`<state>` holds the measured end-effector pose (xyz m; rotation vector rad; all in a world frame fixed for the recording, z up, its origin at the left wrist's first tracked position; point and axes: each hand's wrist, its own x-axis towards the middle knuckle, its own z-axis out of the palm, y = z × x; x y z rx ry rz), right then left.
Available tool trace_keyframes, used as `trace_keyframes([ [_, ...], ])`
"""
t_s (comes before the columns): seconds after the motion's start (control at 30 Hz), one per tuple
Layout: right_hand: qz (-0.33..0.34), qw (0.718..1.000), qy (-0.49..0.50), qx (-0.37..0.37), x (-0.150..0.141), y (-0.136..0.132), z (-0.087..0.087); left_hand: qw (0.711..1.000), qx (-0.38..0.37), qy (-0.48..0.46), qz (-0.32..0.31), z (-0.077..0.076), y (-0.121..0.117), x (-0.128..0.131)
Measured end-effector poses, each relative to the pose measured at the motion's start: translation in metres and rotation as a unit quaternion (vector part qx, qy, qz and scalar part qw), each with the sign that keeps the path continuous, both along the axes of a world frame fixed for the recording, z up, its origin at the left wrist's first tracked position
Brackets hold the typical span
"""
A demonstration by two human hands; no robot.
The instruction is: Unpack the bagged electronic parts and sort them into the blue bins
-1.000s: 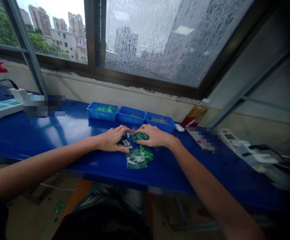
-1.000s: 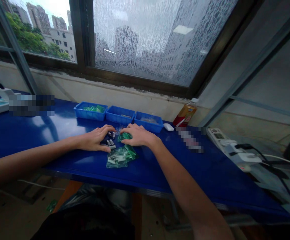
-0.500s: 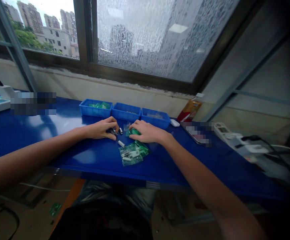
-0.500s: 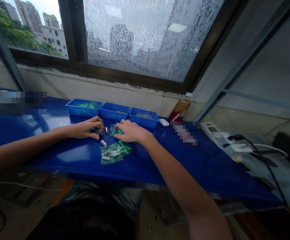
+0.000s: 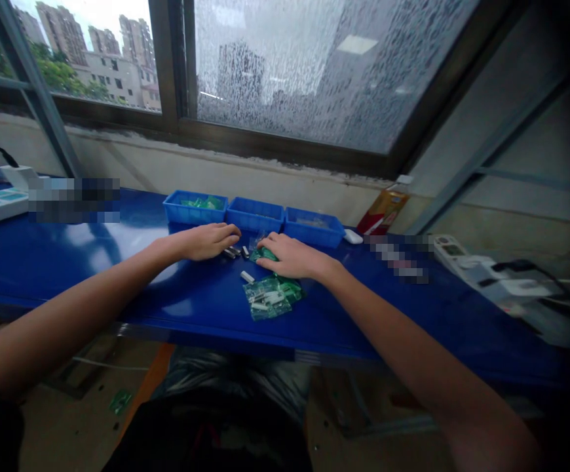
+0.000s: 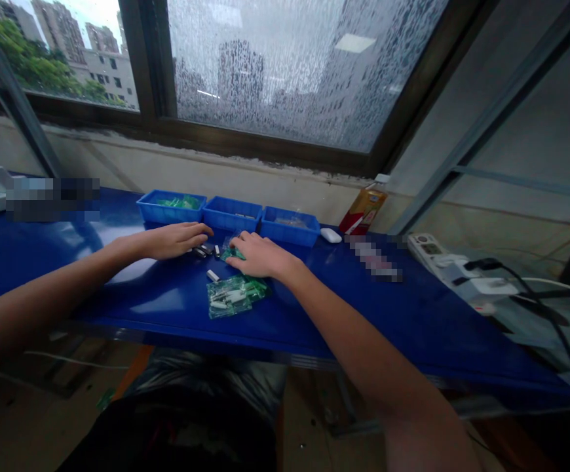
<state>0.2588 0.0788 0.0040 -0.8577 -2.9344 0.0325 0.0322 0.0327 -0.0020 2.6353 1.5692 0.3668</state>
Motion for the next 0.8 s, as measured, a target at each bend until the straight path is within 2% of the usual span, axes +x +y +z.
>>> trace_keyframes([
  [0.17, 0.000, 1.000, -0.007, 0.011, -0.001, -0.001, 0.000, 0.998, -0.013, 0.058, 0.005, 0.002, 0.004, -0.019],
  [0.33, -0.001, 1.000, -0.013, 0.022, -0.001, -0.001, -0.001, 0.999, 0.004, 0.046, 0.012, 0.000, 0.009, -0.017],
  [0.47, -0.002, 1.000, -0.016, 0.021, -0.001, -0.001, -0.001, 0.999, -0.017, 0.029, 0.020, 0.004, 0.008, -0.021],
  [0.6, 0.000, 1.000, -0.012, 0.026, -0.002, -0.003, -0.001, 0.999, -0.029, 0.023, 0.001, 0.003, 0.006, -0.024],
  [0.8, 0.000, 0.999, -0.014, 0.038, -0.003, -0.002, -0.003, 1.000, 0.008, 0.024, -0.008, -0.004, 0.011, -0.018],
])
